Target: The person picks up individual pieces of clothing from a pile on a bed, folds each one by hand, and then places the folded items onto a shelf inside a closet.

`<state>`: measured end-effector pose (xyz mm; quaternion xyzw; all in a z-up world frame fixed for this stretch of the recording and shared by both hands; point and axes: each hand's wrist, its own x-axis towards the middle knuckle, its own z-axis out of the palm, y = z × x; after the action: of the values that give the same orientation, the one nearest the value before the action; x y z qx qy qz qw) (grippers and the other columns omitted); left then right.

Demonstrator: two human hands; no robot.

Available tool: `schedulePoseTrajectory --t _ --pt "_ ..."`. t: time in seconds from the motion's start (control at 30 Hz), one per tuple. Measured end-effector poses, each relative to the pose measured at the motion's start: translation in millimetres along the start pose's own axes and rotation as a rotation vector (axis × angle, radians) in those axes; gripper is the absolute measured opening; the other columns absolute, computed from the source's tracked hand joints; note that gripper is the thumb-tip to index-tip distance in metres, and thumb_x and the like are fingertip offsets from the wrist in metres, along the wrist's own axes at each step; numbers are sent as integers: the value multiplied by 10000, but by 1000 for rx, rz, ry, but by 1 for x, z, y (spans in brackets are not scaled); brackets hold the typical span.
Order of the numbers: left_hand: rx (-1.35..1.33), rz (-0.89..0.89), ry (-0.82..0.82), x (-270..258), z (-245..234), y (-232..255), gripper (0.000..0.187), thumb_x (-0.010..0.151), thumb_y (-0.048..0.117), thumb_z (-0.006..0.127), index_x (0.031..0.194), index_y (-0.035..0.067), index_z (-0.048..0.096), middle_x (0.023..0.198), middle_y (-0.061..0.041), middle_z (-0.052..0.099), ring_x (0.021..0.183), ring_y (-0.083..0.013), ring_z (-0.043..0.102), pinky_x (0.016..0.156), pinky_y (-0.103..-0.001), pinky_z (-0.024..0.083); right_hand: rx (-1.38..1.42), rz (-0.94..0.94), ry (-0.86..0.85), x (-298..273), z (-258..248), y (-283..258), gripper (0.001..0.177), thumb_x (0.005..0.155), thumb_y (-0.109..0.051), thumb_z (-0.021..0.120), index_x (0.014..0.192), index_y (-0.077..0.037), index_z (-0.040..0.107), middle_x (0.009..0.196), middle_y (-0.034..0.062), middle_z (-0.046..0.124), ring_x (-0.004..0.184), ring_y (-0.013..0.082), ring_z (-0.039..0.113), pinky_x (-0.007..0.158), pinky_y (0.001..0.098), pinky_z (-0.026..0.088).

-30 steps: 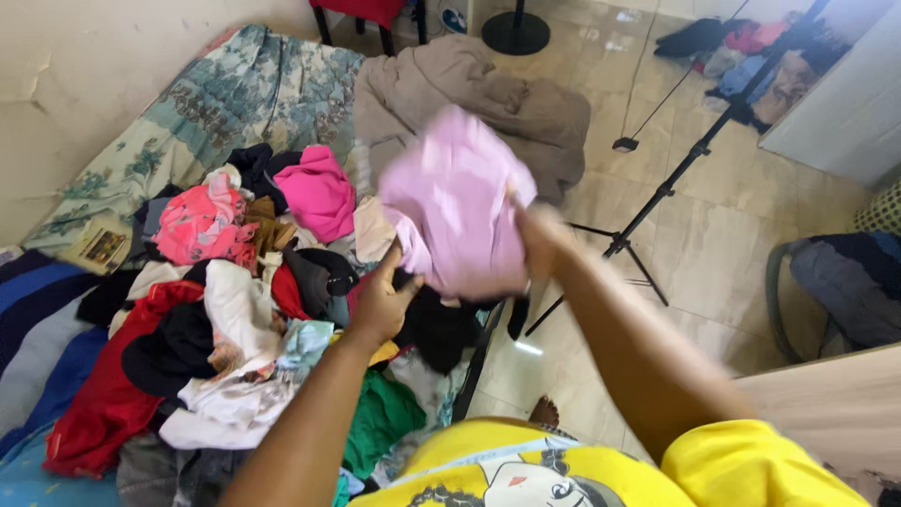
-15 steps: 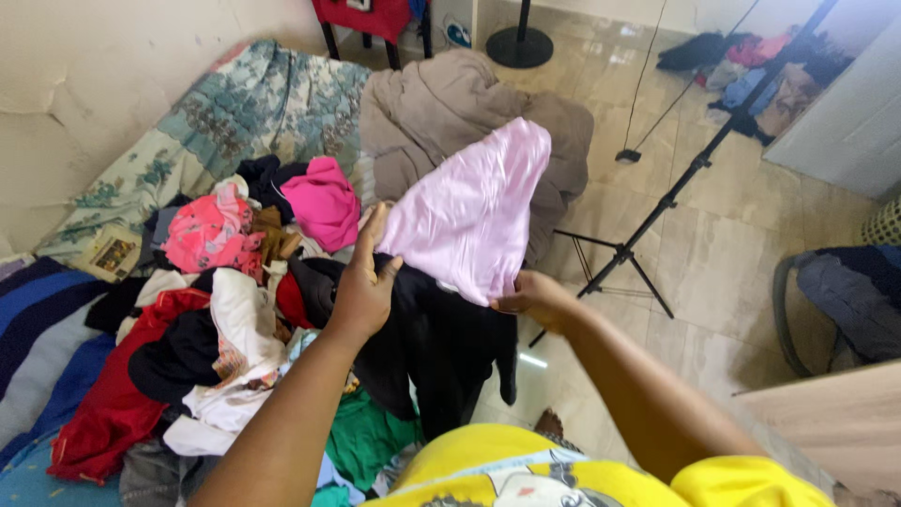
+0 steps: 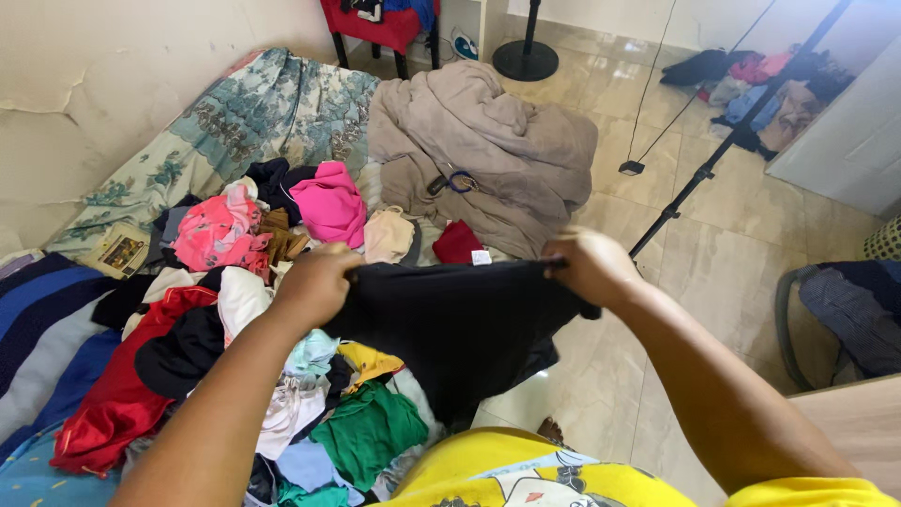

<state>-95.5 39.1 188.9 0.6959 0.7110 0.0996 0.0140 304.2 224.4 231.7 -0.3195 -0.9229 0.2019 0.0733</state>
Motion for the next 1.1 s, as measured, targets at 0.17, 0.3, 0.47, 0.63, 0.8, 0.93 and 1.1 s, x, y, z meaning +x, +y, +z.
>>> schedulePoseTrajectory --t 0.17,0.3,0.47,0.63,0.8,0.93,1.1 --pt "-860 -284 328 -3 6 2 349 862 -1 516 1173 -7 675 1005 -130 750 952 -279 701 879 -324 526 213 -249 410 -9 -10 12 354 713 -33 798 1056 -8 715 1209 167 701 1170 359 622 959 409 495" --pt "-793 -135 641 -10 -42 60 293 885 -31 494 1119 -44 670 969 -147 690 932 -236 656 872 -308 501 1446 -44 505 -17 -23 -12 206 884 13 596 1083 -25 637 1084 97 732 994 206 689 964 350 542" --pt "-1006 361 857 -6 -121 143 213 984 -29 399 1025 40 596 1093 -143 712 1000 -262 700 962 -371 553 1703 -390 888 -15 -62 -38 90 904 -89 605 994 -92 595 889 65 646 831 203 682 831 424 624" --pt "20 808 749 30 -178 178 259 969 135 643 1218 68 674 1149 -125 669 1025 -335 674 927 -483 530 1764 -339 1448 26 -64 -86 252 1012 -243 752 1038 -33 616 870 91 582 650 146 468 537 299 343" --pt "36 1013 891 63 -194 209 218 863 175 618 1051 69 590 1203 -181 618 1090 -362 641 940 -509 529 1039 -460 406 11 -80 -128 373 991 -187 647 1325 -41 563 1223 29 627 1148 104 615 988 284 512" --pt "35 857 682 59 -170 199 275 947 163 628 1215 108 647 1204 -118 626 1037 -308 683 866 -437 563 980 -501 183 43 -91 -120 453 959 -121 604 1400 -33 544 1212 6 624 1154 100 602 1018 248 476" --pt "-225 468 301 58 -134 173 370 874 145 711 1205 137 546 1138 -141 682 795 -410 691 635 -518 512 1205 -78 -20 30 -79 -71 308 971 -208 594 1203 -30 690 1058 -1 714 971 99 644 867 241 510"
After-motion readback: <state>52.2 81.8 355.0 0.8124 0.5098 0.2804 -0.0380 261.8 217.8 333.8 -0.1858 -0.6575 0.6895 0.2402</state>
